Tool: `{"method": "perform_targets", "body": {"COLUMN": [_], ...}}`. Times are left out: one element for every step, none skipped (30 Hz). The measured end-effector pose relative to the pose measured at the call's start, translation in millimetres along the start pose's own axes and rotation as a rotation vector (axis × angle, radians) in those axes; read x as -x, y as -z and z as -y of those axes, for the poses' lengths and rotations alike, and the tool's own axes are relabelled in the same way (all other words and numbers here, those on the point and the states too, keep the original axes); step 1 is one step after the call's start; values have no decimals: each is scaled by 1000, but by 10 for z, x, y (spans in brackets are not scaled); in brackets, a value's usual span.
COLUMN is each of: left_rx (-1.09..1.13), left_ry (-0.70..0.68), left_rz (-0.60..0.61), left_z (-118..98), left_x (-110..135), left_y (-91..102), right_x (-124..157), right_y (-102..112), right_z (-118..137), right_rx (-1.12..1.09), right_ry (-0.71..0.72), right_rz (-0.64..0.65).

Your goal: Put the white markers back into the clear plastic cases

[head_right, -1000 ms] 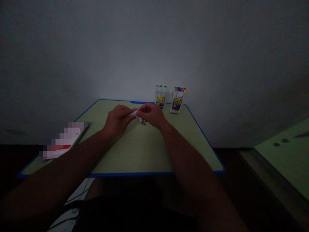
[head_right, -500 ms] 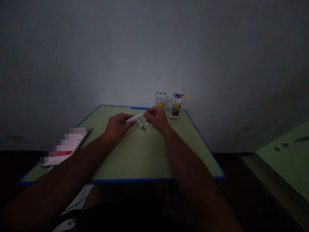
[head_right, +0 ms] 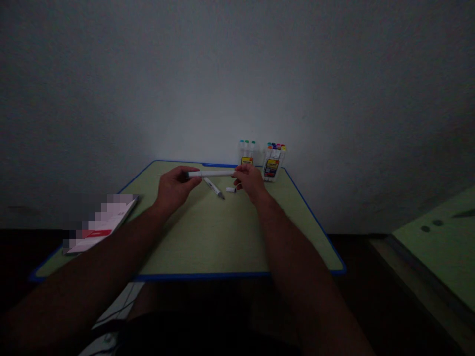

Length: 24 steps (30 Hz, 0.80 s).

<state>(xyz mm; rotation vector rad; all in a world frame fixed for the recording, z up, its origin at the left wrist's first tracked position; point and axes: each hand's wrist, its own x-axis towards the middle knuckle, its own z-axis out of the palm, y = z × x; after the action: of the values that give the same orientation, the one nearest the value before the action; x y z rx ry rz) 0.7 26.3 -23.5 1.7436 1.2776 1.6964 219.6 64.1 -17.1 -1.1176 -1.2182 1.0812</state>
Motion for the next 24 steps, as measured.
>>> {"method": "perform_targets", "body": {"left_rx": [21,36,46,56,66,75,83,90,96,99,98,95,90,83,75,70,69,71,75,81,87,92,96,104], "left_ry": [7,13,17,18,16,12,8,7,6,6,4,1,-6,-15,-24,-31,-36,-38,-37,-34,-34,-36,-41,-45], "left_rz": [-6,-9,-8,-5,-2,1,1,-1,-3,-8,-15,-23,-33,-41,-48,-50,-49,-45,-39,-36,-37,-40,-44,-45], "left_z": [2,5,7,8,8,6,2,-4,-10,-17,-24,-32,-40,-48,-56,-63,-71,-77,-83,-88,-91,-93,-94,-94], "left_x": [-2,-4,-5,-6,-7,-7,-7,-6,-5,-4,-2,1,5,9,13,17,21,24,27,29,31,33,36,39], "left_y": [-2,-5,-6,-7,-7,-6,-4,-2,-1,0,-1,-3,-7,-13,-19,-25,-32,-38,-44,-48,-53,-56,-59,-61], "right_x": [2,3,4,3,2,-1,-3,-5,-4,-1,7,20,37,58,81,105,127,147,164,176,184,190,195,199], "right_y": [-4,-7,-7,-6,-3,0,3,4,2,-3,-12,-26,-45,-66,-90,-114,-137,-157,-172,-184,-191,-196,-199,-201], "right_z": [-6,-12,-19,-27,-38,-51,-65,-79,-92,-101,-106,-105,-98,-86,-71,-56,-43,-33,-29,-29,-33,-40,-47,-53], "right_rx": [10,17,22,29,41,57,78,102,131,168,215,270,329,386,437,482,521,559,595,626,653,672,683,687], "right_ry": [-8,-10,-7,0,8,18,29,41,56,78,108,144,183,225,272,325,385,447,507,557,592,612,624,629], "right_rz": [6,12,18,24,33,42,56,74,91,105,112,113,109,101,93,86,81,81,90,109,139,175,210,238]}}
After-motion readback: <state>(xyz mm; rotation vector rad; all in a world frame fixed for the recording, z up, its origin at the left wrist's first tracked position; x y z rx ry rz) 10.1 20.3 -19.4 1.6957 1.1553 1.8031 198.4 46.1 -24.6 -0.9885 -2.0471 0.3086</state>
